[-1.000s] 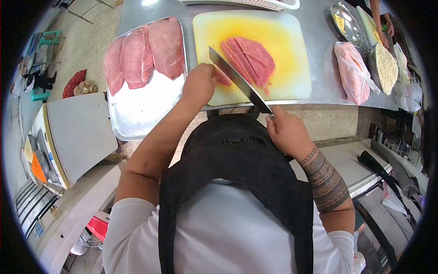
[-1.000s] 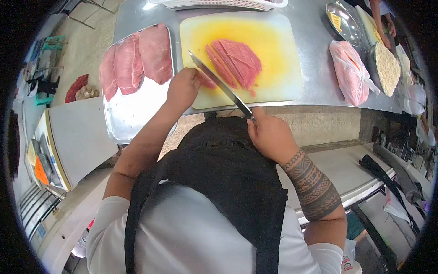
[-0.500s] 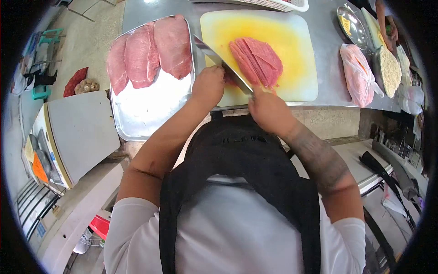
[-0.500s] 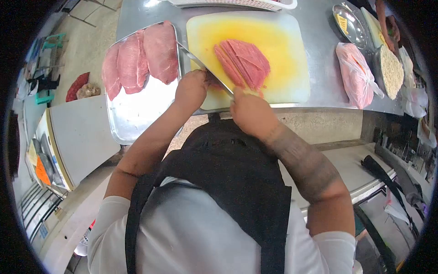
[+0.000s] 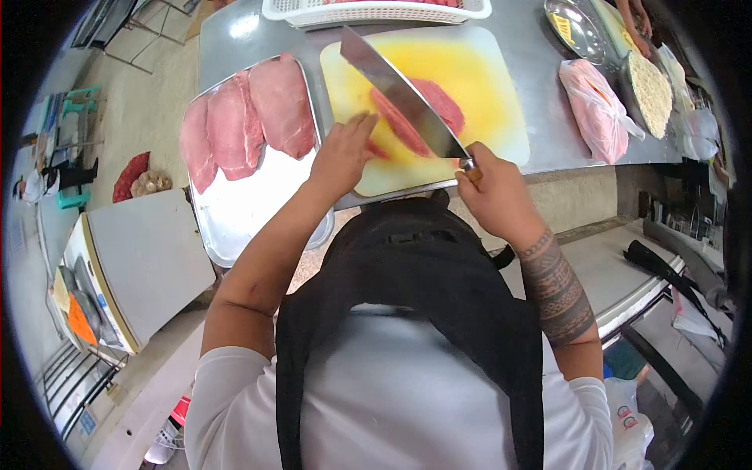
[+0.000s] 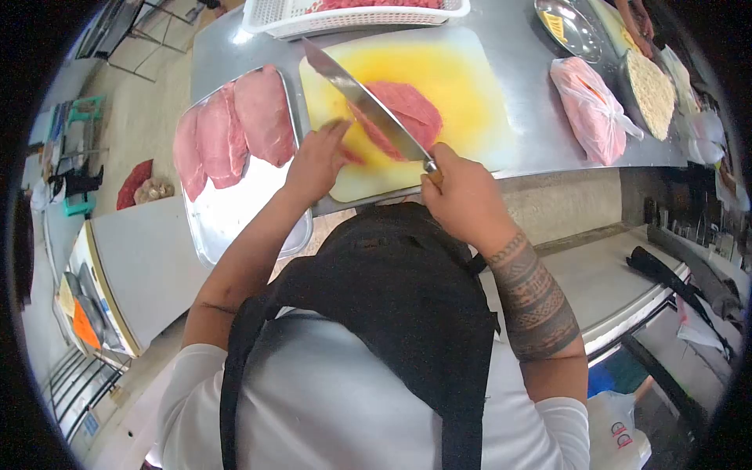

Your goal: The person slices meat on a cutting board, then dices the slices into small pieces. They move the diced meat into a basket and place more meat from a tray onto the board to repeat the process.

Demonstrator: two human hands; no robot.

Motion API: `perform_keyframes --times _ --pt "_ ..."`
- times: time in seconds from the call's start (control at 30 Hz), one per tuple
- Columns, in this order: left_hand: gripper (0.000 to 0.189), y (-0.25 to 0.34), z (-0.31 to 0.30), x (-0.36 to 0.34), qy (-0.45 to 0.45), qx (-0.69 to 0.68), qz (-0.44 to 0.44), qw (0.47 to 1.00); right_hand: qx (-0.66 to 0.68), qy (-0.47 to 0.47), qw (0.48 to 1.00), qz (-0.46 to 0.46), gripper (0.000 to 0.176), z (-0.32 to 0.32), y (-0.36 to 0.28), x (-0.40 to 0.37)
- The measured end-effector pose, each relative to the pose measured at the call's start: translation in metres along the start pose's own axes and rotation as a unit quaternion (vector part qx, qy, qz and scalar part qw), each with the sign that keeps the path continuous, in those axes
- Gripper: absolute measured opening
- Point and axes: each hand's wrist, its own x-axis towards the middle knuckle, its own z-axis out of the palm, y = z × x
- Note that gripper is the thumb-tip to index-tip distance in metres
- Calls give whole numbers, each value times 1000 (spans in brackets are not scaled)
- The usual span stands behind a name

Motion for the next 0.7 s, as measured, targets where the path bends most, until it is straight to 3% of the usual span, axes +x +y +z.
perform_keyframes --times 0.07,0.17,0.3,0.47,0.57,0.7 --pt "25 -11 0 8 -112 23 29 993 -26 34 999 -2 18 -6 7 -7" --pt "20 -14 -3 15 -163 49 55 984 -67 72 995 7 17 -9 7 -10" --pt "16 -12 -24 28 -121 24 108 986 -132 102 986 1 23 4 21 -7" --pt "15 34 -85 95 -70 4 199 977 -174 126 977 -14 12 42 27 -4" --pt "20 28 -50 134 -223 10 213 951 -162 143 976 -25 10 59 20 -4" --pt "27 32 2 163 -332 43 162 928 -135 147 979 -31 9 73 6 -1"
